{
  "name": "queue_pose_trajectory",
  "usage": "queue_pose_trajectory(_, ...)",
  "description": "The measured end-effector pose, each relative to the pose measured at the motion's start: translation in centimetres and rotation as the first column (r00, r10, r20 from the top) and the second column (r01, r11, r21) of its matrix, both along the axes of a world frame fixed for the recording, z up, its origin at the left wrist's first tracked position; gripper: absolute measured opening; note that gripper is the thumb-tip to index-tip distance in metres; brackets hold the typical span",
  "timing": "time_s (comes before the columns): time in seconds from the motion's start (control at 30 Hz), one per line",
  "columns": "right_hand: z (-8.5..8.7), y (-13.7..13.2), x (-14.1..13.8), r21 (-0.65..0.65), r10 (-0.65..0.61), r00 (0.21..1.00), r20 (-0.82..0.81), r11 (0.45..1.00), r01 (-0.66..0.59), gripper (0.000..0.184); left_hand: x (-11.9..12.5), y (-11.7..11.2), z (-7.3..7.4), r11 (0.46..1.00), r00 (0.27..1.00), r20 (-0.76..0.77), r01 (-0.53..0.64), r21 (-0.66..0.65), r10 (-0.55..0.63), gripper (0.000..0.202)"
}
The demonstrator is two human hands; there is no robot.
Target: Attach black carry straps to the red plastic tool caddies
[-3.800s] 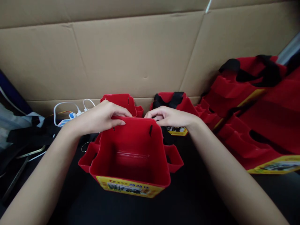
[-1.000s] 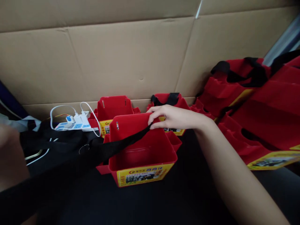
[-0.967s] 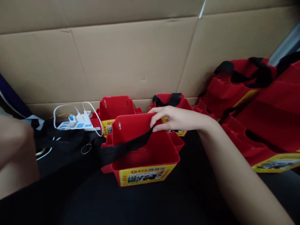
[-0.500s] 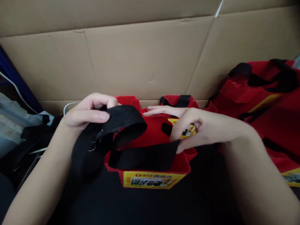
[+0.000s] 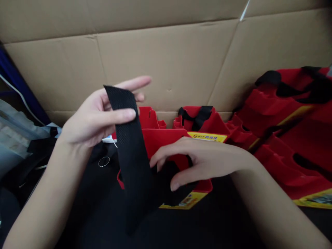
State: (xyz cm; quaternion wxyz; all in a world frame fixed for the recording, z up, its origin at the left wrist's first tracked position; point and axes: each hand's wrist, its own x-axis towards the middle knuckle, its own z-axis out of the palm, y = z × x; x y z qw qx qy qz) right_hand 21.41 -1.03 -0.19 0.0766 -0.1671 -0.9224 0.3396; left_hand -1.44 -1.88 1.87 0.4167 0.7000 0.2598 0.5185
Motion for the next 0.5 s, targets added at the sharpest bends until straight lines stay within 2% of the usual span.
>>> queue_pose_trajectory(0.07,0.3,-0.5,-0.1,-0.048,0.064,0.996,0.064,0.997,-0.061,0.039,-0.8,1.4,0.0,1.000,0.988,0.155,-0.007,-0.009,0.009,0.041)
queue_pose_trajectory(0.17,0.7,-1.0,-0.2,-0.095,0.142,0.989,0.045,0.986,-0.137,0.045,-1.7,2.9,-0.1,0.999,0.936,0.351,-0.032,-0.024,0.039,0.020)
queue_pose_trajectory(0.23,0.7,-0.9,-0.1,-0.027,0.099,0.995,-0.020,0.995,-0.100,0.041,-1.6,3.1,-0.3,0.990,0.931,0.338,-0.123,-0.063,0.137,0.010)
queue_pose_trajectory(0.3,0.5,-0.3,0.1,0.160,-0.071,0.984,-0.161,0.982,0.097,0.031,-0.6,2.5,-0.6,0.962,0.945,0.177,-0.268,-0.054,0.273,0.008)
queue_pose_trajectory(0.33,0.2,0.2,0.2,0.263,-0.172,0.956,-0.239,0.936,0.234,0.030,0.0,2.0,-0.8,0.941,0.938,0.082,-0.338,-0.009,0.337,0.008)
queue_pose_trajectory(0.37,-0.1,0.8,0.3,0.351,-0.256,0.919,-0.299,0.866,0.355,0.031,0.7,1.5,-0.9,0.921,0.922,0.000,-0.386,0.056,0.387,0.007)
queue_pose_trajectory(0.4,-0.4,1.4,0.4,0.418,-0.319,0.894,-0.315,0.799,0.432,0.033,1.3,1.0,-0.9,0.901,0.905,-0.044,-0.415,0.129,0.423,0.007)
queue_pose_trajectory(0.43,-0.7,2.0,0.6,0.468,-0.363,0.887,-0.286,0.755,0.459,0.035,1.6,0.6,-0.8,0.880,0.892,-0.043,-0.434,0.193,0.450,0.008)
queue_pose_trajectory(0.5,-1.3,3.1,0.8,0.527,-0.432,0.889,-0.150,0.726,0.442,0.034,1.2,0.0,-0.2,0.818,0.862,0.078,-0.501,0.284,0.501,0.011)
